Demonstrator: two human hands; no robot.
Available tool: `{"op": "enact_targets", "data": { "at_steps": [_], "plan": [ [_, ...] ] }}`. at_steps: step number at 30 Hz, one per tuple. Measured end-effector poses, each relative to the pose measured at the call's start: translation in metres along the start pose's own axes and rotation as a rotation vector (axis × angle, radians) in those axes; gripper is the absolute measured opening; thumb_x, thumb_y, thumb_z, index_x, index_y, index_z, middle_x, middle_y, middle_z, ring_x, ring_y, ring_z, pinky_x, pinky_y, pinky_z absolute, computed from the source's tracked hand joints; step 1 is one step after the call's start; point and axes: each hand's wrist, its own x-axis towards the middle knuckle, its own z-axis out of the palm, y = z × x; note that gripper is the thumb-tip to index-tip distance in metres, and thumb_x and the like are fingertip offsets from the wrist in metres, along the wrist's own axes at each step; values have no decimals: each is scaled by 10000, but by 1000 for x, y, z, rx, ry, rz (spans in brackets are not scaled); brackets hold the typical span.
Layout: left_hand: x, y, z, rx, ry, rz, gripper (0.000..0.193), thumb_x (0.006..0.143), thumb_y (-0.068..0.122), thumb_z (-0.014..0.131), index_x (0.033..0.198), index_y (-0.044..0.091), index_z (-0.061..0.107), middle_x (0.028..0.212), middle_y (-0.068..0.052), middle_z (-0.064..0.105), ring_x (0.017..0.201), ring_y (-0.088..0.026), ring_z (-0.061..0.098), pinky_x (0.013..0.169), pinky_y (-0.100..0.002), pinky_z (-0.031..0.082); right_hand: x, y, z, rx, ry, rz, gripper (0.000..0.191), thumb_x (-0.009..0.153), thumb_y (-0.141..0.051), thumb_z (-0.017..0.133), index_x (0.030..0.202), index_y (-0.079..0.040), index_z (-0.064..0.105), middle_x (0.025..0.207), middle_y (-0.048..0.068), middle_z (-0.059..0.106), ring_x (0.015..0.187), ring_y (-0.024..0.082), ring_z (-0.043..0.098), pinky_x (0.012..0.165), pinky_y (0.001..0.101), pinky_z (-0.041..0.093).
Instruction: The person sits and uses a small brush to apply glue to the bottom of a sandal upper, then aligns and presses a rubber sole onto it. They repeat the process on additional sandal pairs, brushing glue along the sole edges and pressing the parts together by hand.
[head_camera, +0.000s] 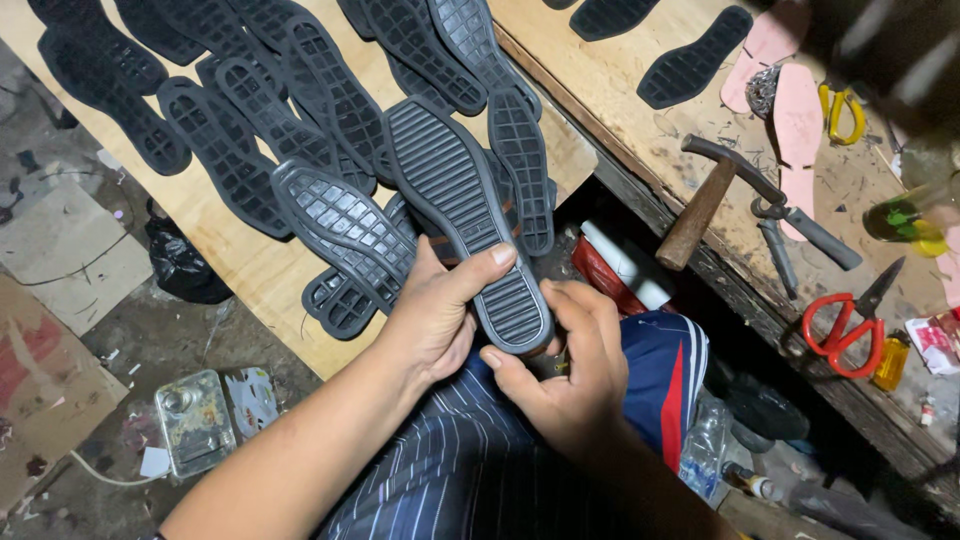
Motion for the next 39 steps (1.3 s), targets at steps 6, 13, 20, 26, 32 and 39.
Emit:
{"op": "enact_targets", "data": {
  "at_steps": [6, 13, 20, 26, 32, 39],
  "plan": [
    [0, -4, 1, 2, -63, 51, 671, 845, 79, 765, 1423, 37, 426, 1218, -122, 582, 1093, -230, 627, 906, -418, 599, -6, 4, 1, -50, 63, -65, 731, 722, -216, 932, 1307, 4, 552, 1301, 200, 587, 1087, 308, 686, 888, 356, 588],
    [-4, 4, -8, 17, -289, 46, 742, 811, 118, 828, 1429, 63, 422, 1228, -83, 557, 1147, -195, 583, 1007, -379, 514, -12, 4, -15, 241, -19, 0, 543, 788, -153, 772, 1258, 39, 580, 1215, 179, 584, 956, 202, 605, 811, 283, 523],
    [-15, -3, -7, 327, -222, 110, 839, 757, 104, 837, 1441, 37, 355, 1266, -88, 613, 1179, -192, 617, 1053, -380, 515, 1, 9, -18, 278, 20, 283, 427, 891, -97, 734, 1287, 37, 644, 1164, 101, 646, 797, 94, 571, 660, 230, 473],
    [-28, -18, 6, 617, -176, 319, 946, 781, 114, 830, 1488, 5, 212, 1260, -132, 656, 1174, -195, 666, 1049, -370, 534, 25, 4, -14, 36, -66, 282, 684, 734, -210, 866, 1318, 37, 612, 1064, 107, 627, 841, 159, 598, 783, 291, 519],
    [-32, -22, 7, 918, -48, 399, 986, 746, 220, 864, 1474, -32, 249, 1280, -150, 630, 1204, -226, 640, 1079, -372, 479, 32, 0, -9, -63, -83, 471, 614, 673, -265, 888, 1188, -9, 675, 954, 68, 655, 734, 148, 629, 694, 296, 525],
    [-31, -26, 5, 939, 10, 354, 1027, 708, 276, 884, 1471, -29, 268, 1332, -157, 562, 1243, -225, 595, 1095, -375, 448, 26, 7, -4, -16, -70, 519, 538, 707, -241, 869, 1159, -10, 691, 925, 66, 667, 709, 136, 634, 681, 286, 532]
  ]
}}
